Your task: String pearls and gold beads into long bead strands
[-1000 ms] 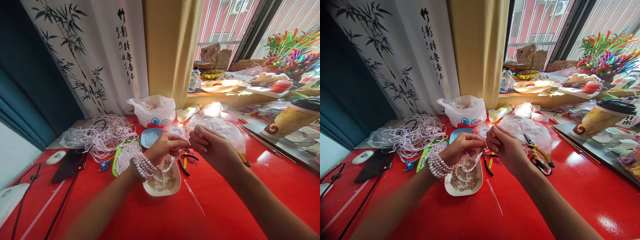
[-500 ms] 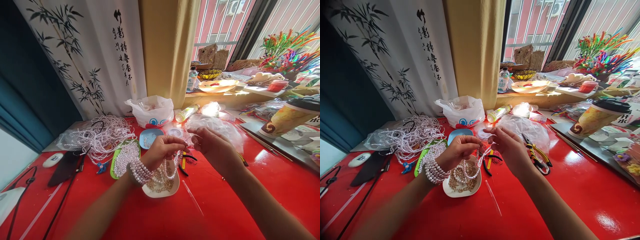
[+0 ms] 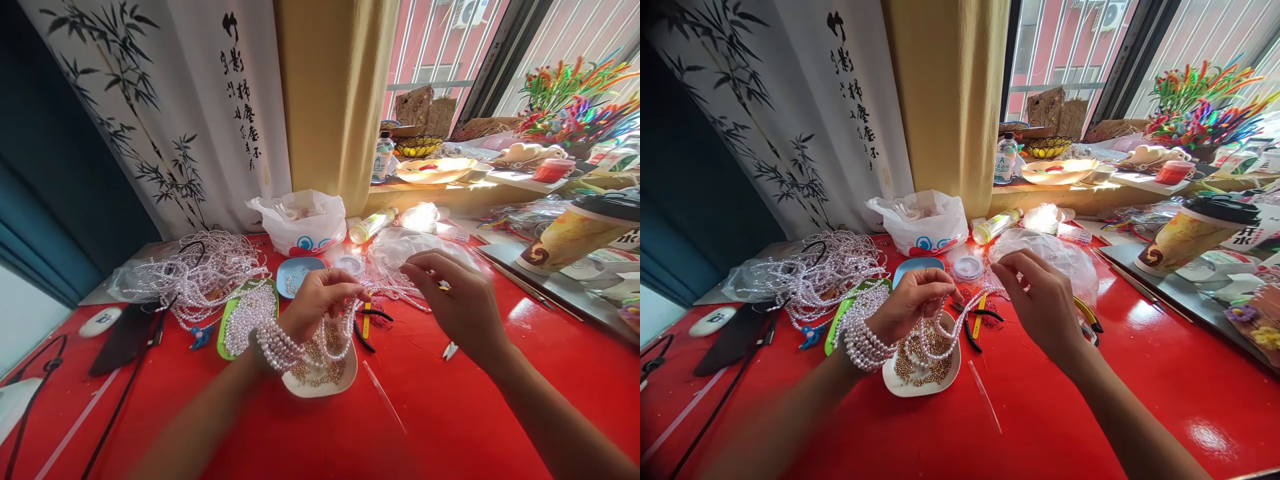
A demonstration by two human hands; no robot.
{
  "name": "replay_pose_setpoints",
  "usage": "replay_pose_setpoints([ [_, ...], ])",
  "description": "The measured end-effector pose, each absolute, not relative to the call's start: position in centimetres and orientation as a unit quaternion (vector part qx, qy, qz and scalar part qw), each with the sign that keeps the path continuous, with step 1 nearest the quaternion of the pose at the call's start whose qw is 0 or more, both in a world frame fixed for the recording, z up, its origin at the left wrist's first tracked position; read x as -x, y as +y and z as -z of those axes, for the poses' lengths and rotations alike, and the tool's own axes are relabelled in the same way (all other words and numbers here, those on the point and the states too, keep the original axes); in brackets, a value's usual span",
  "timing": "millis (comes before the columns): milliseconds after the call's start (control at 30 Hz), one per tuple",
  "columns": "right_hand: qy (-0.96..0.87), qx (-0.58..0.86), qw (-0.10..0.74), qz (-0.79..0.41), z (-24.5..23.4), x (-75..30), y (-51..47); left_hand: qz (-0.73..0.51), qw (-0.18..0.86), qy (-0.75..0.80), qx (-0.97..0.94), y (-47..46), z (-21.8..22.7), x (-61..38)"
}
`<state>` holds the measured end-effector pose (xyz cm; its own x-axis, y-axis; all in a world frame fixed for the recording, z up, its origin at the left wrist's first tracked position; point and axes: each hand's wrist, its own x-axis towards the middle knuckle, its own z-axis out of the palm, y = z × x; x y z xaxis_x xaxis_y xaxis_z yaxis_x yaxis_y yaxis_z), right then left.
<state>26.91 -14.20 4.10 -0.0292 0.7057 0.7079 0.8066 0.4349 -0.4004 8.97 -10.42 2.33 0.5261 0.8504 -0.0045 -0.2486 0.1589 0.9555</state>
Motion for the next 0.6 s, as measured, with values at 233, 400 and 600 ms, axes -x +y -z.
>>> replay_pose_setpoints([
  [233,-0.75,0.535,0.367,0.133,-3.6,-27.0,-13.8,-0.392,0.716,0.282,-0.505,-10.3,-1.9,-9.2],
  [400,-0.807,0.497,0.244,0.204,-3.2,-26.5,-13.7,-0.398,0.737,0.261,-0.48,-10.4,-2.0,-9.4],
  [600,-0.811,0.463,0.284,0.218,-3.8,-25.7,-14.0,-0.408,0.739,0.276,-0.46,-10.4,-1.8,-9.8],
])
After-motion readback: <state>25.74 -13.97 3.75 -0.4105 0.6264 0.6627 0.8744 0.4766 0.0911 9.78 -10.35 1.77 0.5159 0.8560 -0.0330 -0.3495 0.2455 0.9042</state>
